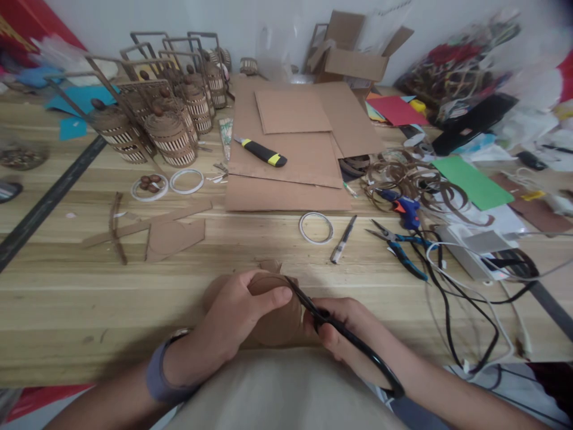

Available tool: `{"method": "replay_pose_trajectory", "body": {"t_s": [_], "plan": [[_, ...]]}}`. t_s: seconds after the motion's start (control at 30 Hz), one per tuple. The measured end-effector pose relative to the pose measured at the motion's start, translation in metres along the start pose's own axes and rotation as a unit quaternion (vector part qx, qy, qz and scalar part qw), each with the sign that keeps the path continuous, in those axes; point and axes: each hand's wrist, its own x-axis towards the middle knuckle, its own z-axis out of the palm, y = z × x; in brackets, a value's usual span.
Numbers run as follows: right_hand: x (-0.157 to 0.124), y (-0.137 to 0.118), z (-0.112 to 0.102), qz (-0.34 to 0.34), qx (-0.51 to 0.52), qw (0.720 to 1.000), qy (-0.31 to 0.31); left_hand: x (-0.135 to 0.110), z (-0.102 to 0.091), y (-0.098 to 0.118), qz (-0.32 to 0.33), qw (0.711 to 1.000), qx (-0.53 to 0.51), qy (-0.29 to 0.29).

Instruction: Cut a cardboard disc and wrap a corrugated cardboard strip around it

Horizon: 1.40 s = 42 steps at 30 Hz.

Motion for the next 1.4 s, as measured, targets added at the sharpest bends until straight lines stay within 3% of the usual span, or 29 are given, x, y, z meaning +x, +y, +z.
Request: {"method": "replay_pose_trajectory", "body": {"t_s": [0.4,1.4], "plan": [[0.0012,0.0015,0.0018,-0.028,-0.013,1.000,0.005,-0.0001,0.0024,0.0020,0.016,1.000,-0.017,0.009],[-0.0018,0.0033,0.0012,-0.012,0.033,0.999,-0.025,0.0006,0.0003,0.0013,0.005,1.000,0.020,-0.012]]}}
